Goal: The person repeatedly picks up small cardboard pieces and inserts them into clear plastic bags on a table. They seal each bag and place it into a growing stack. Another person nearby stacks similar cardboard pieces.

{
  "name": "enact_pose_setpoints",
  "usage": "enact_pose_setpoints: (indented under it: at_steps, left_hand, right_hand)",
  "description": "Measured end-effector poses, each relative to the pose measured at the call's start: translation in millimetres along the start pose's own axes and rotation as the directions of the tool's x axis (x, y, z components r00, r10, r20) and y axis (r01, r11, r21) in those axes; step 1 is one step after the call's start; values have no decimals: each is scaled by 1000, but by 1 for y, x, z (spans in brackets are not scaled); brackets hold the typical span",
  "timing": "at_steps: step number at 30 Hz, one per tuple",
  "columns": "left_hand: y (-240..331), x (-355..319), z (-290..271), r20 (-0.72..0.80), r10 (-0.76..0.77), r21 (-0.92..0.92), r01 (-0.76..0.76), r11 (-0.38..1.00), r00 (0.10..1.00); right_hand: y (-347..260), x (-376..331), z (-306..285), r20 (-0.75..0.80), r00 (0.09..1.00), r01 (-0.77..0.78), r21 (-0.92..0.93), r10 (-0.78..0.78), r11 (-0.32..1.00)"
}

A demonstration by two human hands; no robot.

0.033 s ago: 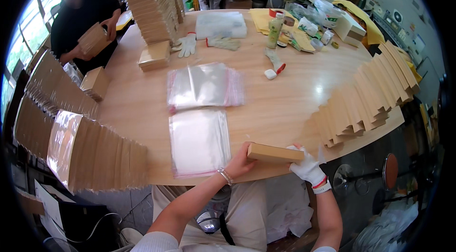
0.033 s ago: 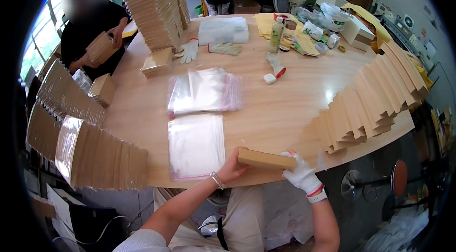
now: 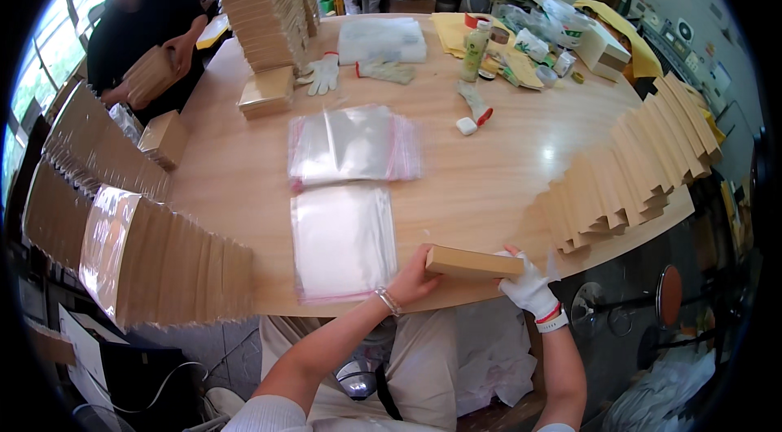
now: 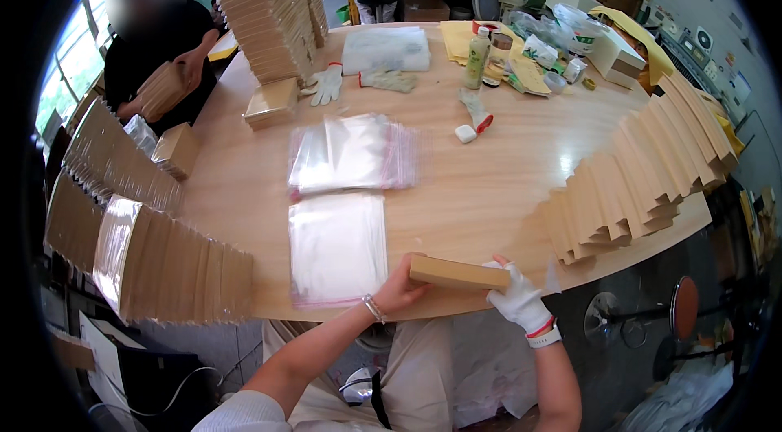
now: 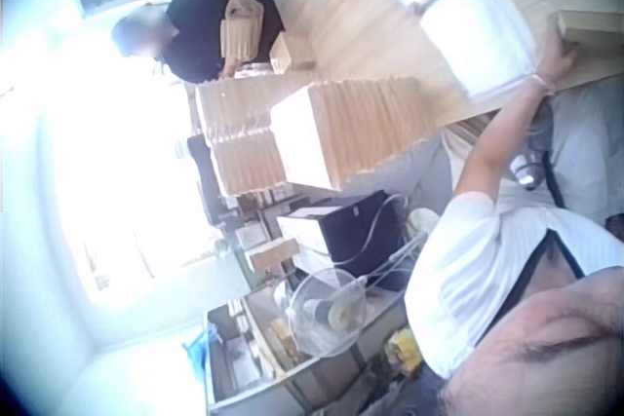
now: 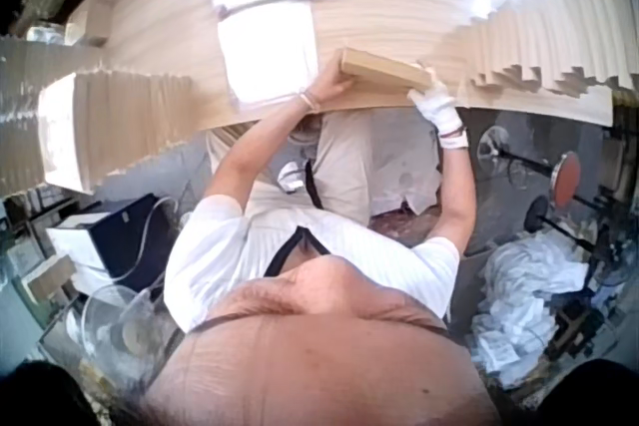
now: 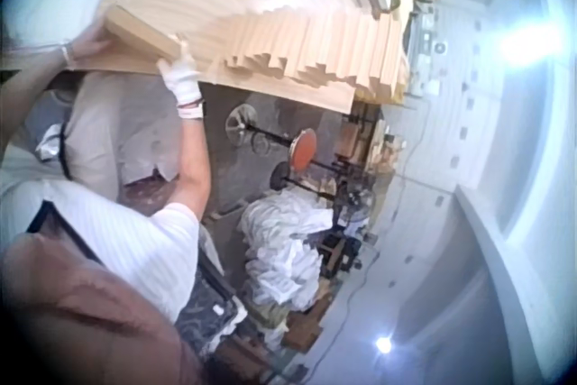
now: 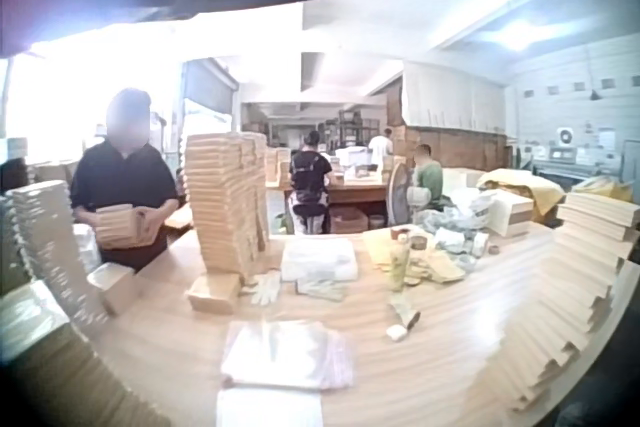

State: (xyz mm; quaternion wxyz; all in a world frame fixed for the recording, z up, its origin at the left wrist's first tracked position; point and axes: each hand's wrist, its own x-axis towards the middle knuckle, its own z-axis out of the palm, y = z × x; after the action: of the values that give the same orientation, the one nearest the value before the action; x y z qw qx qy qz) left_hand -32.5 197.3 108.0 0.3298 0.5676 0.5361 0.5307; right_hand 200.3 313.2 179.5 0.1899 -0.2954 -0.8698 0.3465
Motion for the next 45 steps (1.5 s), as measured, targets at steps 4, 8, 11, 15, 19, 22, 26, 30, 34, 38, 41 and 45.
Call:
enact_pose_setpoints:
  at_steps: [4, 8, 11, 15, 19, 22, 26, 30, 34, 38, 41, 45]
  left_hand:
    - [-7, 1, 2, -13, 43, 48, -42, 998, 999]
    - [-13, 1, -4, 45, 37, 90, -41, 995, 998]
    - [11, -5, -20, 113, -101, -27, 105, 994, 988]
    - [43, -39, -69, 12, -53, 39, 52, 998, 999]
    - [40, -99, -130, -76, -179, 826, 163, 539, 981]
    - [21, -101, -132, -4, -149, 946, 52, 319, 989]
    - [-7, -86, -136, -26, -140, 949, 68, 309, 990]
    - [-31, -91, -155, -118, 41, 792, 69, 606, 992]
    - [-39, -104, -161, -148, 217, 757, -30, 653, 965]
    - [-3, -110, -157, -359, 361, 897, 211, 388, 861]
    - [27, -110, -156, -528, -31, 683, 446, 579, 849]
    - [29, -103, -168, -311, -534, 119, 590, 799, 786]
  right_hand:
    - [9, 1, 2, 50, 993, -103, -38, 105, 994]
    - [-2, 2, -5, 69, 990, -120, -72, 125, 990]
    - [-23, -10, -5, 70, 985, -163, 25, 161, 986]
    - [-26, -65, 16, 6, 988, -155, 155, 156, 976]
    - [-47, -88, 53, 91, 945, -305, 597, 316, 742]
    - [-67, -103, 82, 193, 910, -398, 656, 368, 641]
    - [-93, -91, 119, 274, 920, -387, 746, 281, 542]
    - [-117, -61, 150, 448, 841, -512, 840, 304, 180]
    - [-113, -43, 162, 409, 834, -502, 841, 370, 203]
    - [-103, -34, 164, 344, 792, -444, 892, 503, 88]
    - [-116, -27, 170, 307, 729, -410, 912, 612, 30]
    - [-114, -26, 170, 426, 647, -458, 880, 632, -126]
